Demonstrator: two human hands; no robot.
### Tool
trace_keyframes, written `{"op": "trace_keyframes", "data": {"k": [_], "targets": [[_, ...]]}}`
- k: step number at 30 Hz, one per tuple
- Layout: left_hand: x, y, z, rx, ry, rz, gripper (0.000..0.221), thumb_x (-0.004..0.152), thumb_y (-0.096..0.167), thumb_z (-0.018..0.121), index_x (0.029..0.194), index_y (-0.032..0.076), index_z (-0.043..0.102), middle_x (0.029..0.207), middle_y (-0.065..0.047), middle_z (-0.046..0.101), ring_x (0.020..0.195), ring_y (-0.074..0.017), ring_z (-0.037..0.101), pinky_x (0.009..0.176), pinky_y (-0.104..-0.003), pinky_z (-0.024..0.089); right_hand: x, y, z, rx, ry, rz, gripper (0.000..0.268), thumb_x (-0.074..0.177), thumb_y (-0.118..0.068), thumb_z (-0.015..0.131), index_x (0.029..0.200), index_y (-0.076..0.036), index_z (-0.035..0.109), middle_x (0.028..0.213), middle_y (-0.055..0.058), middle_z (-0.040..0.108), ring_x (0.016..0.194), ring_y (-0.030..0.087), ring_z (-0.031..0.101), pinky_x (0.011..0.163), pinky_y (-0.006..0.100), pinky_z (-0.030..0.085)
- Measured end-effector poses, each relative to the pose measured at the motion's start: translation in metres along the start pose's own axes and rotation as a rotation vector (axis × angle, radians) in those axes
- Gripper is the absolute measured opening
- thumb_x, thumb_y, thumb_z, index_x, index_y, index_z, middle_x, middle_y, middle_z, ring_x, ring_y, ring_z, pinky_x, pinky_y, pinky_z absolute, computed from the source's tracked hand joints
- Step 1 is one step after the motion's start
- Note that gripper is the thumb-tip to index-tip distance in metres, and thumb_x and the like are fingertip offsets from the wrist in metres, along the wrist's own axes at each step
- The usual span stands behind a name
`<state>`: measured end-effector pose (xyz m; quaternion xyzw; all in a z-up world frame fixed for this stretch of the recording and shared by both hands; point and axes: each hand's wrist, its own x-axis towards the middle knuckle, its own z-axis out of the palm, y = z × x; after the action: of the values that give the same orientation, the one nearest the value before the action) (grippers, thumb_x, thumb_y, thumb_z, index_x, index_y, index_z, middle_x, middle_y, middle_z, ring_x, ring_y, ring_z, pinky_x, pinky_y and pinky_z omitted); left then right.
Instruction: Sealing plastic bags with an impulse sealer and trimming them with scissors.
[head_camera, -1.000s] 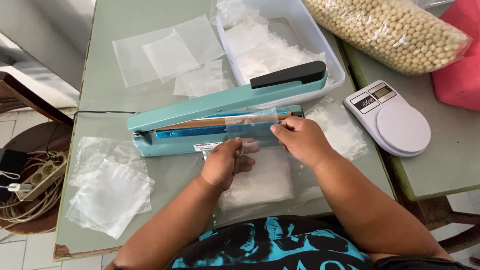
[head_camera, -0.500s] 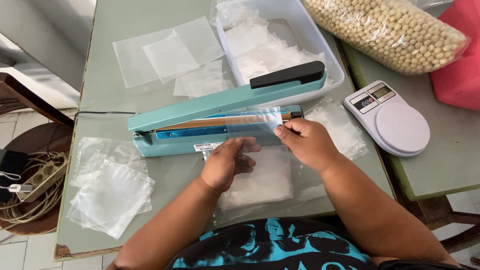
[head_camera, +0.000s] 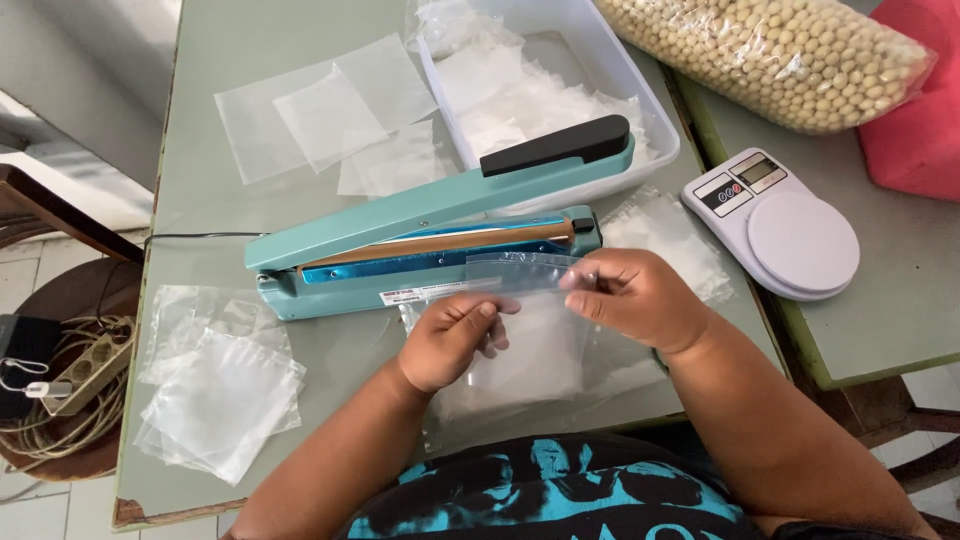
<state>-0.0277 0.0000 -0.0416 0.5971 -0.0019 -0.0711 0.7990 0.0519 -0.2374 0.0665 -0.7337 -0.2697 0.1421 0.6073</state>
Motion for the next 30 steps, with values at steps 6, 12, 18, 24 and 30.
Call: {"op": "trace_keyframes", "data": {"k": [6,12,18,24,30], "targets": [[-0.003,-0.011,-0.005,-0.052,-0.035,0.009,0.032,0.103,0.020,0.051,0.112,0.001,0.075,0.071,-0.017,0.073,0.057,-0.0131,0.066,0.045,-0.019,0.046,0.000,0.002,0.003,-0.038,-0.089,-0.032,0.005,0.087,-0.005,0.077,0.085,-0.001,0.080,0.059,0.008,0.066,0.051,0.013,0.053,0.049,0.028,0.046],[-0.004,0.003,-0.002,-0.028,-0.005,-0.016,0.035,0.103,0.027,0.052,0.109,0.003,0.077,0.079,-0.022,0.077,0.058,-0.0200,0.067,0.049,-0.025,0.049,0.003,0.009,0.002,-0.122,-0.081,-0.079,0.007,0.087,-0.007,0.077,0.081,-0.003,0.079,0.056,0.009,0.063,0.046,0.015,0.052,0.046,0.030,0.046],[0.000,0.013,0.001,-0.021,0.091,-0.065,0.035,0.104,0.023,0.051,0.109,0.002,0.078,0.082,-0.022,0.078,0.050,-0.0195,0.061,0.050,-0.029,0.054,0.010,0.021,-0.007,-0.135,0.045,-0.102,0.022,0.089,-0.009,0.078,0.108,0.003,0.076,0.067,0.011,0.067,0.054,0.015,0.056,0.052,0.032,0.049],[0.005,0.018,0.005,-0.084,0.190,-0.206,0.037,0.103,0.018,0.048,0.110,-0.005,0.076,0.082,-0.025,0.076,0.044,-0.0145,0.047,0.054,-0.035,0.061,0.043,0.019,-0.020,-0.497,0.100,-0.341,0.031,0.091,-0.006,0.076,0.122,-0.001,0.076,0.086,0.008,0.073,0.080,0.023,0.071,0.071,0.031,0.058],[0.013,0.015,0.002,-0.161,0.307,-0.318,0.037,0.101,0.017,0.050,0.109,-0.007,0.077,0.081,-0.027,0.076,0.040,-0.0138,0.042,0.050,-0.038,0.062,0.065,0.039,-0.025,-0.645,-0.093,-0.512,0.023,0.087,-0.009,0.079,0.109,-0.007,0.078,0.084,0.013,0.072,0.097,0.033,0.075,0.081,0.042,0.058]]}}
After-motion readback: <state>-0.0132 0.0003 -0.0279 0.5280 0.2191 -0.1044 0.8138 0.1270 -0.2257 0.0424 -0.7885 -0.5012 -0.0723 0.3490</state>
